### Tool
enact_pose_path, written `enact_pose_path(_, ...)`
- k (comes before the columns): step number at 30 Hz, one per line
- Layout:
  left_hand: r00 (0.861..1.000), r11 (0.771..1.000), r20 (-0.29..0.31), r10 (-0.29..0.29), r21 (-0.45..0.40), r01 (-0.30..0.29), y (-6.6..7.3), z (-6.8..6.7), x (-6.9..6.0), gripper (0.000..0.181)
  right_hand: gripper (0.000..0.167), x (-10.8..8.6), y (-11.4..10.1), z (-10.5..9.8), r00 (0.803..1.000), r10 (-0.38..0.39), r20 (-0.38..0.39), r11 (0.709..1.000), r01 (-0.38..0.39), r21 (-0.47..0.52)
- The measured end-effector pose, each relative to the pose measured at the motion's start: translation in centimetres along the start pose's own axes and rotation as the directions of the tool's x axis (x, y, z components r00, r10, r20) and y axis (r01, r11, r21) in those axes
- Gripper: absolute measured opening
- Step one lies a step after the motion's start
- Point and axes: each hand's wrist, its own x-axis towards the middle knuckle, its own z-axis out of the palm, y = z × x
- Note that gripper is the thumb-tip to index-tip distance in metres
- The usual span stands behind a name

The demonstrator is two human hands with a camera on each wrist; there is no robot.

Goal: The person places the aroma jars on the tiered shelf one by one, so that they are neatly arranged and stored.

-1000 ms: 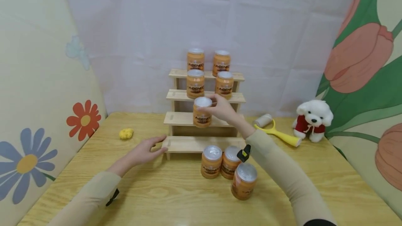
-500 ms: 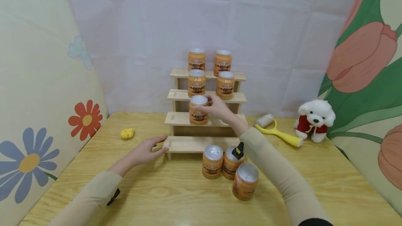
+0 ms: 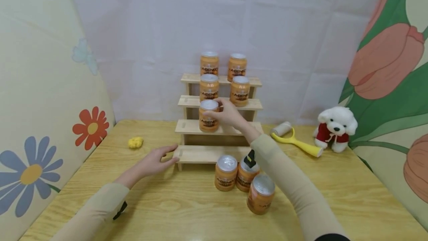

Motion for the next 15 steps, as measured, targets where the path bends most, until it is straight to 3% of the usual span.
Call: enact_pose_path(15,1.000,1.000,0.002,-0.009,0.015,0.009,0.0,0.0,-0.2,0.061,0.066,0.1,-0.1,1.0,0.999,0.015,-0.047,1.000,-0.016,-0.017)
